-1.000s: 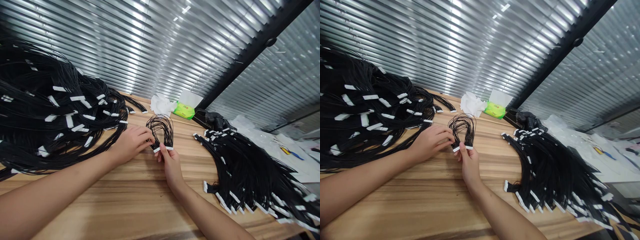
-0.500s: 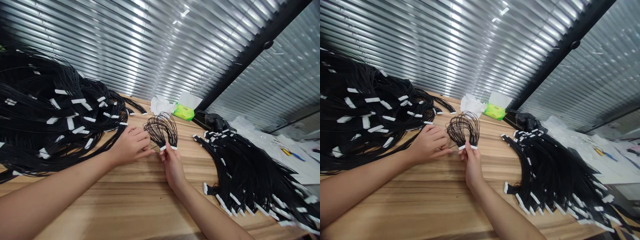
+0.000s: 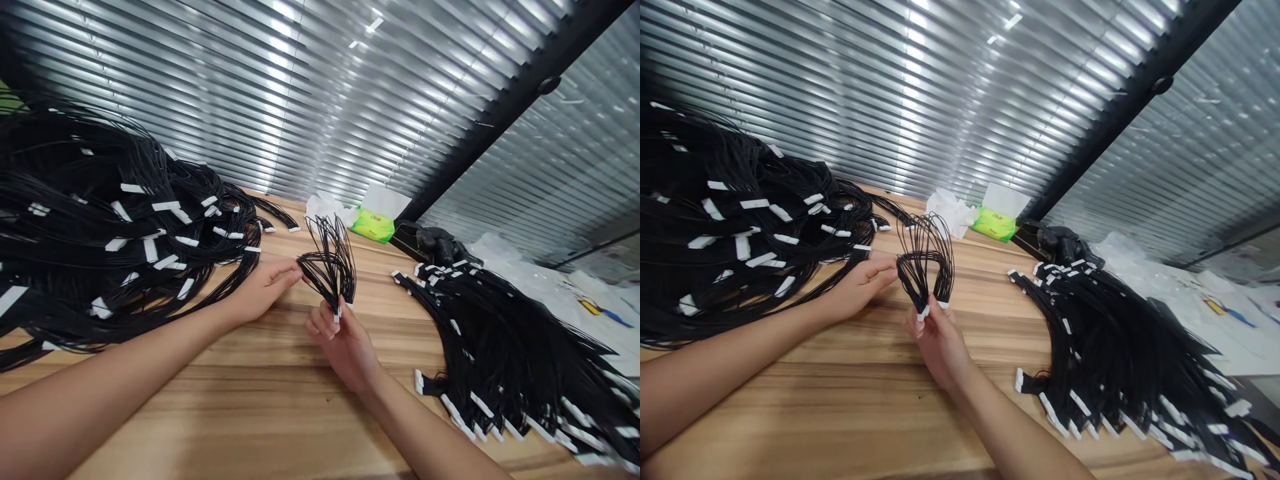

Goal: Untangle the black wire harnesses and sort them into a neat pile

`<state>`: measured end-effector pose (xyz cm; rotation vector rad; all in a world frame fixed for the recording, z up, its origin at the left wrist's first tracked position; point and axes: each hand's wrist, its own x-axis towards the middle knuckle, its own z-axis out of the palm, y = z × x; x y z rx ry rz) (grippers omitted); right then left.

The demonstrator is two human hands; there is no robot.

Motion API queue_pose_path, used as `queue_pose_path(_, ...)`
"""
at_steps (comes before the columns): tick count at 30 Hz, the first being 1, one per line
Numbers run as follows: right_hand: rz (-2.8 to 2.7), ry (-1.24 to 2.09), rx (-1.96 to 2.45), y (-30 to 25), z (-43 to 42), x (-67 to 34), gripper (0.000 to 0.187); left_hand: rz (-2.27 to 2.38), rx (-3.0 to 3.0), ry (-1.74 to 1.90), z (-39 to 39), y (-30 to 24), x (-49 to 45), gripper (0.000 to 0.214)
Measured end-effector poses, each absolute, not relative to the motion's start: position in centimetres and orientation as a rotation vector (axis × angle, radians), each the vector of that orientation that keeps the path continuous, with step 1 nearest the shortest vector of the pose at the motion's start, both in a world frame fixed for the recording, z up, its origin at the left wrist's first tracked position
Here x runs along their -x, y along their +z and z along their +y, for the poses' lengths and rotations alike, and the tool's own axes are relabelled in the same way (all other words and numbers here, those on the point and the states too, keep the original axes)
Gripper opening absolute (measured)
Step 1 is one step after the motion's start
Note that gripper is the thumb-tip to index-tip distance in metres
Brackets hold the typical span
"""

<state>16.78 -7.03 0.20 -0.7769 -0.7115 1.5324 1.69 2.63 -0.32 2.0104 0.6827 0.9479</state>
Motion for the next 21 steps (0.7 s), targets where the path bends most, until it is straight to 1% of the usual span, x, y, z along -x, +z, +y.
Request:
queue_pose_path(3, -0.744, 1.536, 0.773, 0.2, -7.1, -16.7, 0.044, 0.607, -1.715, 0.898, 2.1, -0.5, -2.3, 0.029)
queue_pose_path(6, -0.709, 1.555, 0.77, 0.0, -7.0, -16.6, 0.043, 0.715, -1.684, 1.055, 2.0, -0.5, -2.4, 0.023)
queue_pose_path(9, -0.652, 1.569, 0.775, -0.3, -6.8, -16.6, 0.037, 0.889, -1.72, 1.227, 2.6, -0.7, -2.2, 0.019)
queue_pose_path(12, -0.668, 1.564, 0.782, -0.5, -6.8, -16.6, 0.037, 0.941, -1.556, 1.337, 3.5, -1.4, -2.2, 0.021)
queue_pose_path(14, -0.678, 1.573, 0.784, -0.6, -6.8, -16.6, 0.038, 0.845, -1.388, 1.301, 4.0, -1.7, -2.4, 0.03)
queue_pose_path(16, -0.682, 1.603, 0.785, -0.5, -6.9, -16.5, 0.04, 0.709, -1.275, 1.179, 4.1, -1.6, -2.5, 0.035)
queue_pose_path(19, -0.709, 1.661, 0.779, -0.2, -7.2, -16.5, 0.043, 0.542, -1.15, 0.988, 3.8, -0.8, -2.5, 0.03)
queue_pose_path(21, -0.733, 1.698, 0.76, 0.0, -7.3, -16.4, 0.044, 0.486, -1.084, 0.922, 3.6, -0.2, -2.4, 0.025)
